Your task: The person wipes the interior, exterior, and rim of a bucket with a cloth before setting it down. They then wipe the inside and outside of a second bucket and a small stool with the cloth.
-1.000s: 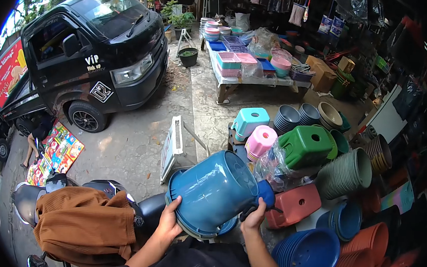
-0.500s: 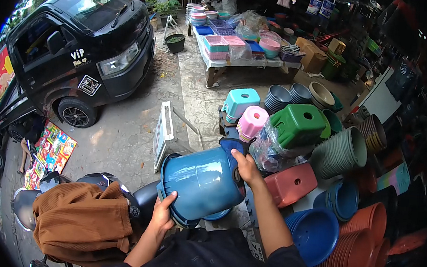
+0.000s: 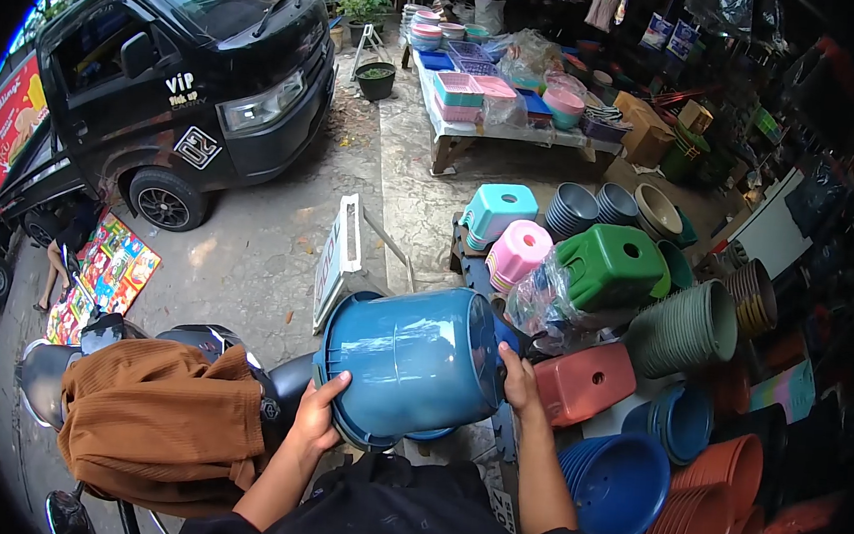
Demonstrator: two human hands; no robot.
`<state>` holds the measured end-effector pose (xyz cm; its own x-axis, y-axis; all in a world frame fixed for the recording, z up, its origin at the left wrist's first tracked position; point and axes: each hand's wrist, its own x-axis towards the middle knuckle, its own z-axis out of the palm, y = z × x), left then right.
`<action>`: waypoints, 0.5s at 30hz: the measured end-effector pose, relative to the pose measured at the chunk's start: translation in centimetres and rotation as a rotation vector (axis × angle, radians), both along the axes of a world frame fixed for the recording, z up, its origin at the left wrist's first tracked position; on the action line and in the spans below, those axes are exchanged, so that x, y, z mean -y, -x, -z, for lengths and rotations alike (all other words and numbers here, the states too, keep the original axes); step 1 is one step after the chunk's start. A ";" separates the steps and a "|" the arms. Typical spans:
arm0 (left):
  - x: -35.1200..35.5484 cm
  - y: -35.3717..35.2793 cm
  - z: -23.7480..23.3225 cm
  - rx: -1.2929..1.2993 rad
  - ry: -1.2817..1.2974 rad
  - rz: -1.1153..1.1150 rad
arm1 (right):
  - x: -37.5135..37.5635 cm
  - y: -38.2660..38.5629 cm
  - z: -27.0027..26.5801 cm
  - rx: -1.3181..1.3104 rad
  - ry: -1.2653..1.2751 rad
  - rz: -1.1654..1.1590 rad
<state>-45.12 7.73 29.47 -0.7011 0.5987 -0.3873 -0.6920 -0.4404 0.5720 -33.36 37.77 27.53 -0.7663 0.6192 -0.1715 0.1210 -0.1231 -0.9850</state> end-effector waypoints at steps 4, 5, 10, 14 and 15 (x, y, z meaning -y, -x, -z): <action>-0.3 0.0 -0.8 -0.012 -0.002 0.023 | -0.3 -2.6 0.1 -0.010 -0.275 -0.067; -0.5 -0.1 -1.0 -0.026 -0.013 0.032 | -0.1 -3.4 0.3 -0.046 -0.265 0.002; -1.7 -0.6 -0.6 -0.073 0.018 0.032 | 0.7 -5.6 -4.1 -0.371 0.208 0.236; -3.9 -1.9 -1.0 -0.629 0.371 0.152 | 1.6 -6.3 -6.5 -0.478 0.191 0.409; -4.5 -2.3 -1.1 -0.782 0.412 0.192 | 1.9 -6.5 -6.7 -0.425 0.058 0.434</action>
<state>-42.80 12.21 30.59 -0.7566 0.6518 -0.0516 -0.0794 -0.0133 0.9968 -26.89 35.90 34.26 -0.4545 0.8893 0.0509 -0.3541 -0.1279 -0.9264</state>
